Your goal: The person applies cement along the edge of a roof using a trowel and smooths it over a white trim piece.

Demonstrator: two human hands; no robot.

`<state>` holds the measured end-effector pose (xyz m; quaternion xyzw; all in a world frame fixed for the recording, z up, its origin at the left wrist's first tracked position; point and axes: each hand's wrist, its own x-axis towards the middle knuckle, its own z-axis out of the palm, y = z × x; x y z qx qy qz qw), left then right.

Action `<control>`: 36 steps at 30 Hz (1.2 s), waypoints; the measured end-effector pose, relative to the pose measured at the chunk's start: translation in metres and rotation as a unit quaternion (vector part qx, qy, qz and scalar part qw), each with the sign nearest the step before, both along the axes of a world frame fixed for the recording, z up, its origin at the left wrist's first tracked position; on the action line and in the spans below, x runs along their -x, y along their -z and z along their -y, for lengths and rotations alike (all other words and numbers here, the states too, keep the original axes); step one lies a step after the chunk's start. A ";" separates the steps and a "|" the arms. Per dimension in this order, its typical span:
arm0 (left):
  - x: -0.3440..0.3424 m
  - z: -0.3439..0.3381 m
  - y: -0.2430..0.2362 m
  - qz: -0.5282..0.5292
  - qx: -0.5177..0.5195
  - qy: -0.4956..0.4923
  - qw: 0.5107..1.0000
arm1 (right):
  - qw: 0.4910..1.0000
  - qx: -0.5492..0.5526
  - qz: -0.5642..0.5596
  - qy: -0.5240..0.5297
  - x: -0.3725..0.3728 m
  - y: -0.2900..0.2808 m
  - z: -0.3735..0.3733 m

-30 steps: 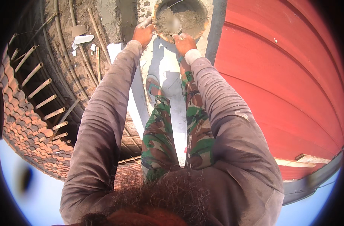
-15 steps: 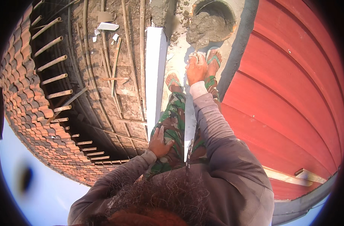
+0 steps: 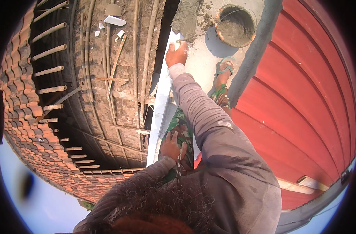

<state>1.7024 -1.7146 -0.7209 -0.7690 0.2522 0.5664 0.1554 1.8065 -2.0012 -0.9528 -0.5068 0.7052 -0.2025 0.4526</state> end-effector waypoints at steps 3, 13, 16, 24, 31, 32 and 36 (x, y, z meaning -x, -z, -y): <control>0.001 0.003 -0.003 -0.015 -0.020 -0.022 0.999 | 0.997 -0.032 -0.040 -0.053 0.025 -0.009 -0.006; 0.010 0.010 -0.005 -0.019 -0.036 -0.076 0.996 | 0.873 -0.031 -0.258 -0.413 0.129 -0.014 0.039; 0.017 0.014 -0.004 -0.014 -0.028 -0.100 0.994 | 0.852 -0.011 -0.282 -0.442 0.136 -0.008 0.108; 0.044 0.028 0.003 0.010 -0.018 -0.119 0.993 | 0.841 0.046 -0.311 -0.441 0.127 0.002 0.256; 0.060 0.040 0.008 0.025 -0.037 -0.114 0.993 | 0.851 -0.038 -0.207 -0.480 0.144 0.018 0.129; 0.061 0.041 0.009 0.025 -0.040 -0.114 0.992 | 0.846 -0.051 -0.208 -0.488 0.143 0.005 0.107; 0.070 0.040 0.013 0.021 -0.051 -0.104 0.993 | 0.807 0.011 -0.268 -0.526 0.175 0.006 0.054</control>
